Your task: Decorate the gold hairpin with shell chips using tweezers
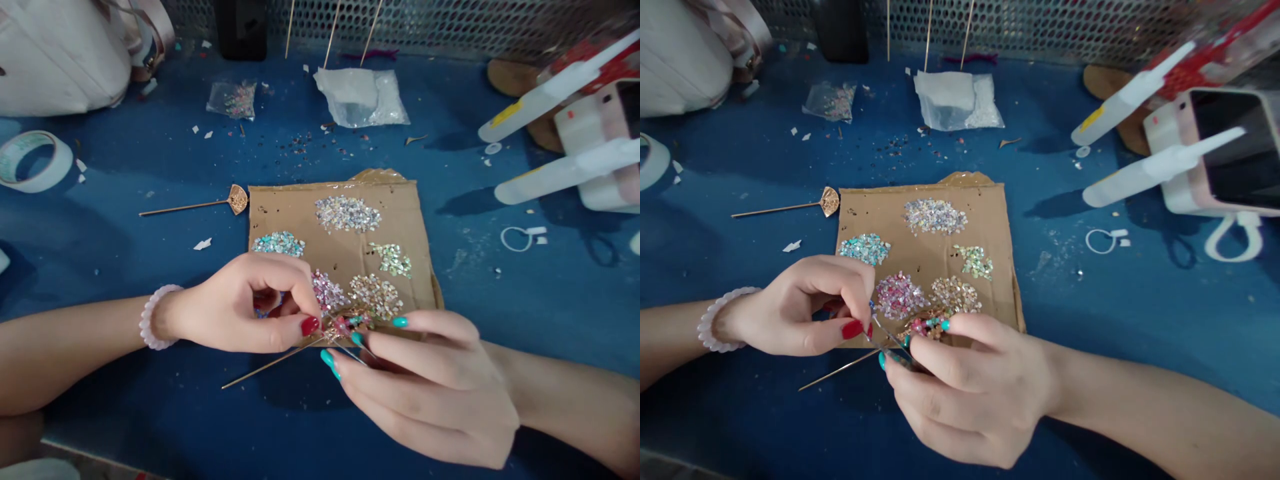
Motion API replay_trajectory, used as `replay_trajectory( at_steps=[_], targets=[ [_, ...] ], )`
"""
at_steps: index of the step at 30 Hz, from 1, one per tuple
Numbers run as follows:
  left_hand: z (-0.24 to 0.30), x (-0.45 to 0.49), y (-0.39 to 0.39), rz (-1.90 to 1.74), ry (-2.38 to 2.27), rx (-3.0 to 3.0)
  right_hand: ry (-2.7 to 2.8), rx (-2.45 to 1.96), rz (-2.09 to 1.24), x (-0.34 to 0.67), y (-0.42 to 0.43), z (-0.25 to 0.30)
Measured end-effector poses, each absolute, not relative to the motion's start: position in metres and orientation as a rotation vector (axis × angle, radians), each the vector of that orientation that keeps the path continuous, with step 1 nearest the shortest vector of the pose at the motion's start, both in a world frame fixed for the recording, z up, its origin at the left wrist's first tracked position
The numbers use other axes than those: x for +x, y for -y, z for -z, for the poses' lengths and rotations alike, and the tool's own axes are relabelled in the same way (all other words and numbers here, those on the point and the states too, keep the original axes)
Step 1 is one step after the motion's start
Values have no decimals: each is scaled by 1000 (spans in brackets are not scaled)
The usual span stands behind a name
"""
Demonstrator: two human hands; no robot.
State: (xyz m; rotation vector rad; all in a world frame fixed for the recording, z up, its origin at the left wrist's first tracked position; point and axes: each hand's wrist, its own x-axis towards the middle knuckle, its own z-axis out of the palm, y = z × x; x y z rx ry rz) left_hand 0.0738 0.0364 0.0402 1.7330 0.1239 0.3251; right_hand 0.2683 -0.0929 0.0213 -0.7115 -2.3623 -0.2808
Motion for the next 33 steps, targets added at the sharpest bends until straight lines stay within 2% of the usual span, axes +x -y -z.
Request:
replay_trajectory(
  at_steps=[33],
  targets=[
    [-39,73,-35,-319,-145,1682,2399,-797,280,267,96,-21]
  ],
)
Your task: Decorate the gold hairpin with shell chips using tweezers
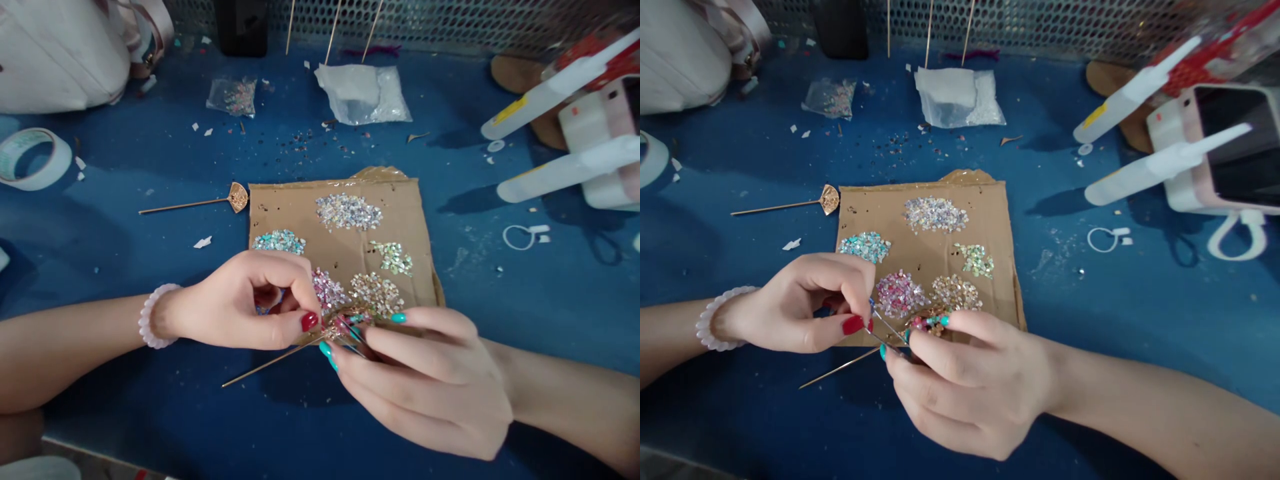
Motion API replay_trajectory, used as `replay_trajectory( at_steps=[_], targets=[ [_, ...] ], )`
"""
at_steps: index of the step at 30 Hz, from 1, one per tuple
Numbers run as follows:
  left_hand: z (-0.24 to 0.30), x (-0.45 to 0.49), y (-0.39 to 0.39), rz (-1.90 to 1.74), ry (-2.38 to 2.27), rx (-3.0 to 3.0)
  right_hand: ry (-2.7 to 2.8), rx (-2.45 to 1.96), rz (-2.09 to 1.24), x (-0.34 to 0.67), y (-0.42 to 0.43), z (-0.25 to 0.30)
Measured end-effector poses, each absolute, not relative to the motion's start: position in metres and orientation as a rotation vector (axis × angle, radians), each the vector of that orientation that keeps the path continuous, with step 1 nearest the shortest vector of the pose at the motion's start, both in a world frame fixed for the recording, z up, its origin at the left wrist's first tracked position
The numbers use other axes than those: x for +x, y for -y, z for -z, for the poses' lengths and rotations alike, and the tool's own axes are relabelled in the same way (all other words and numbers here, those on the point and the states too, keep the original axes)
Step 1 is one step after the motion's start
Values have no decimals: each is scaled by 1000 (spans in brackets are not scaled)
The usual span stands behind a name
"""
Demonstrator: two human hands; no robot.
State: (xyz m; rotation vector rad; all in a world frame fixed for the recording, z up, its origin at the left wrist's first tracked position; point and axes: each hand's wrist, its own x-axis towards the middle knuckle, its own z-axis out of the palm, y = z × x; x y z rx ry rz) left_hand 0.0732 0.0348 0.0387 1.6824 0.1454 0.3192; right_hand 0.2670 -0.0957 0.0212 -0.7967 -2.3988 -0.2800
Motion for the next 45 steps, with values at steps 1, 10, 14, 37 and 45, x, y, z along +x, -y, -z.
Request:
replay_trajectory(
  at_steps=[1,10,14,37,45],
  targets=[
    [-38,73,-35,-322,-150,1684,2397,-800,279,267,96,-21],
    [-39,73,-36,-318,-165,1661,2383,-801,286,266,96,-22],
    [-38,73,-36,-331,-155,1678,2365,-788,299,266,94,-19],
    [-35,74,-36,-398,-142,1725,2365,-771,282,268,91,-19],
    [-35,72,-38,-340,-130,1708,2363,-769,284,267,92,-19]
  ],
)
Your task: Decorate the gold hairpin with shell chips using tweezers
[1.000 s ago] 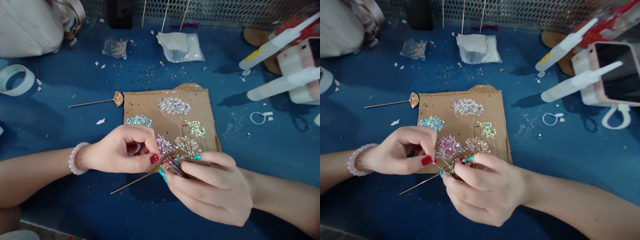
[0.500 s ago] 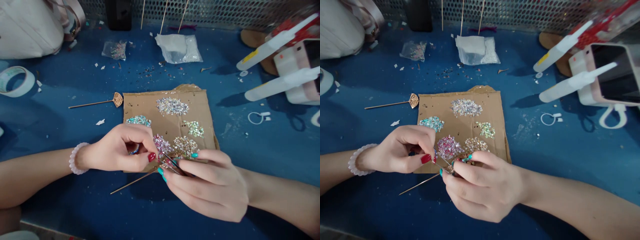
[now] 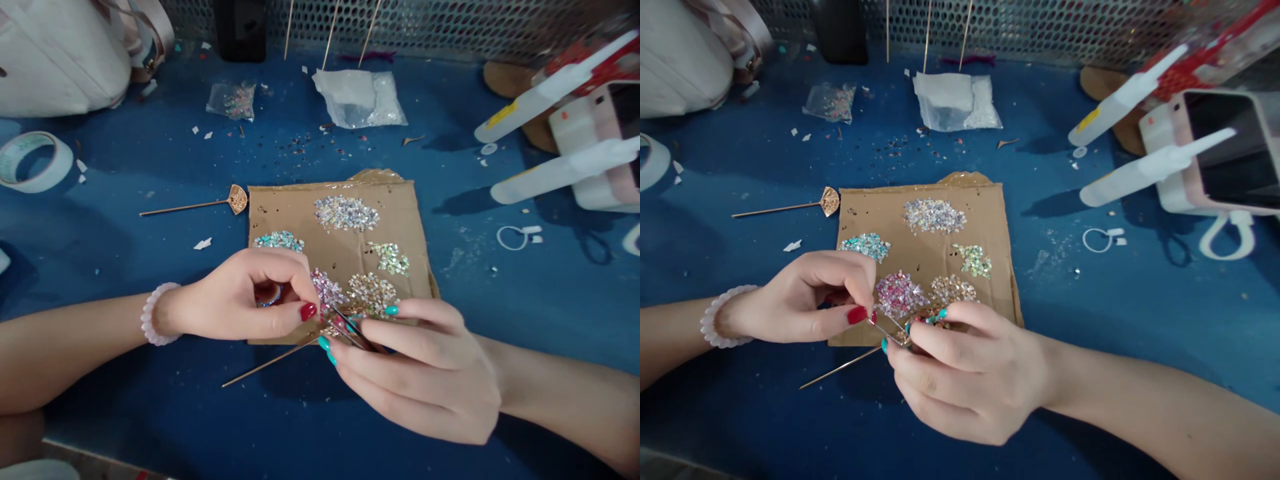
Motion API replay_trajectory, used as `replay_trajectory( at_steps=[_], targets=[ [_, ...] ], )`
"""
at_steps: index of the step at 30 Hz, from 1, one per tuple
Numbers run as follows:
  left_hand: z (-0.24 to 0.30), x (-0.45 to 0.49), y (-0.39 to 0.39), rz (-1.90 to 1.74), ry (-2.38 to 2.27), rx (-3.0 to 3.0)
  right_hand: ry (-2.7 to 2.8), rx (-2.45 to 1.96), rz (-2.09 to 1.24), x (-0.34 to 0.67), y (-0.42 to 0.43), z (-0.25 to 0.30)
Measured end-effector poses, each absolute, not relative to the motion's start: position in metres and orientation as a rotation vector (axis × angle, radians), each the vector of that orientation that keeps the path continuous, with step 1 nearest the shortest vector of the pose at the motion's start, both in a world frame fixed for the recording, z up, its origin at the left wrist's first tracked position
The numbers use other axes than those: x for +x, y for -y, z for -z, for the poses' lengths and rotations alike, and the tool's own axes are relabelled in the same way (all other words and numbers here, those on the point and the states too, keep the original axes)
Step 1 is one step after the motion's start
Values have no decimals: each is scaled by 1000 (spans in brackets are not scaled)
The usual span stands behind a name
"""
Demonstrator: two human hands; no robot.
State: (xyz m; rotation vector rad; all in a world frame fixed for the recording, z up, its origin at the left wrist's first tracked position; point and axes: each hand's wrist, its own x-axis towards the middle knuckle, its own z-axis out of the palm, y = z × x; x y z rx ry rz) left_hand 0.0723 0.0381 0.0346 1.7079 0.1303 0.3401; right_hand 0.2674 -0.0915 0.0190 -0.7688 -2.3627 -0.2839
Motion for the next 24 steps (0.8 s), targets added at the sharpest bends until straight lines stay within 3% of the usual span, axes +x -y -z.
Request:
replay_trajectory(
  at_steps=[24],
  targets=[
    [-33,73,-39,-425,-60,1777,2311,-837,202,265,89,-25]
  ],
)
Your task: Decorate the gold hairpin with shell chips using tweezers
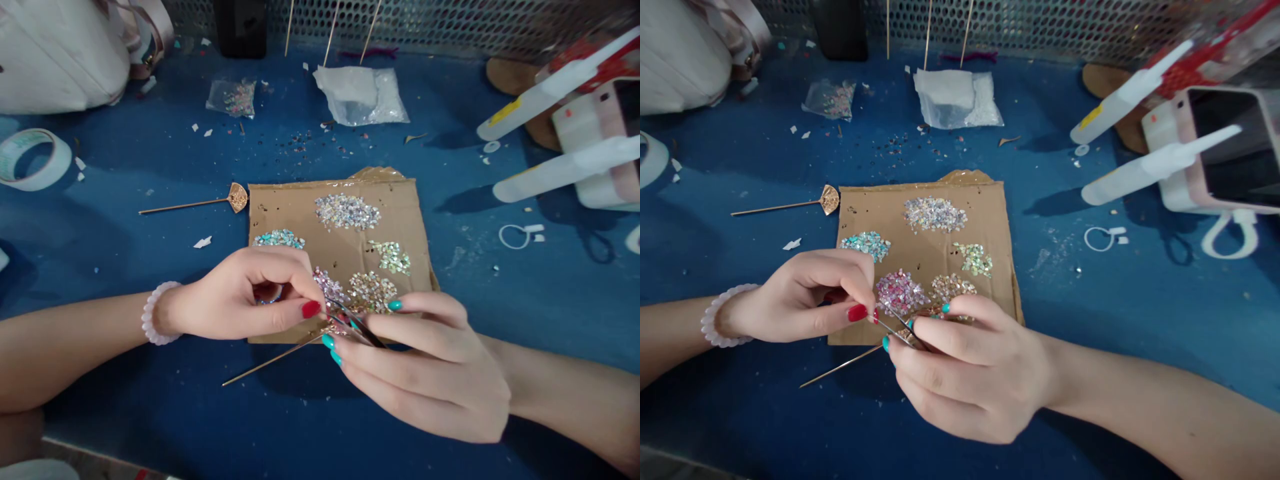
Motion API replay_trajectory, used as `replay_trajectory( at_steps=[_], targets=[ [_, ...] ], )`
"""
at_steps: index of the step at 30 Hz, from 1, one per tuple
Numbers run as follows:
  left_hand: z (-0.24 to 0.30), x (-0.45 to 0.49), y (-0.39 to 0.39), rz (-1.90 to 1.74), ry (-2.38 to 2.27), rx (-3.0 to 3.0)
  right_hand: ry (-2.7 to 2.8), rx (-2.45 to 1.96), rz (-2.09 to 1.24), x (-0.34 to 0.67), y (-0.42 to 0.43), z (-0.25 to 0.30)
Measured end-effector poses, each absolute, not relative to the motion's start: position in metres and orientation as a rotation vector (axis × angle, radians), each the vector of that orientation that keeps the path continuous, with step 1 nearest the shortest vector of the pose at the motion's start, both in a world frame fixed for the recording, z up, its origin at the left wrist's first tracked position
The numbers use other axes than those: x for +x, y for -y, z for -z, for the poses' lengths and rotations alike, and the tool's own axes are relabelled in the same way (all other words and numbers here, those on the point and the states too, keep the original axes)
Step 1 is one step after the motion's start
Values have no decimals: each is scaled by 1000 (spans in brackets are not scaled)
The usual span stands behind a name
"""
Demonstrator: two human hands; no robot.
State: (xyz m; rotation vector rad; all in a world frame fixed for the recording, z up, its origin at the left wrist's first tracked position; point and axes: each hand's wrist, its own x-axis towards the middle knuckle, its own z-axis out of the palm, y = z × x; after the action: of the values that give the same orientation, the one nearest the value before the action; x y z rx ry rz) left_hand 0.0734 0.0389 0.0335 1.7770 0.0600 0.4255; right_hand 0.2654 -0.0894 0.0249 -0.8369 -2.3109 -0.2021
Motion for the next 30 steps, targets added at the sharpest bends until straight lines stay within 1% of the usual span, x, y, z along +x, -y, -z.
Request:
replay_trajectory(
  at_steps=[30],
  targets=[
    [-34,72,-38,-475,-57,1858,2320,-861,191,266,90,-25]
  ],
)
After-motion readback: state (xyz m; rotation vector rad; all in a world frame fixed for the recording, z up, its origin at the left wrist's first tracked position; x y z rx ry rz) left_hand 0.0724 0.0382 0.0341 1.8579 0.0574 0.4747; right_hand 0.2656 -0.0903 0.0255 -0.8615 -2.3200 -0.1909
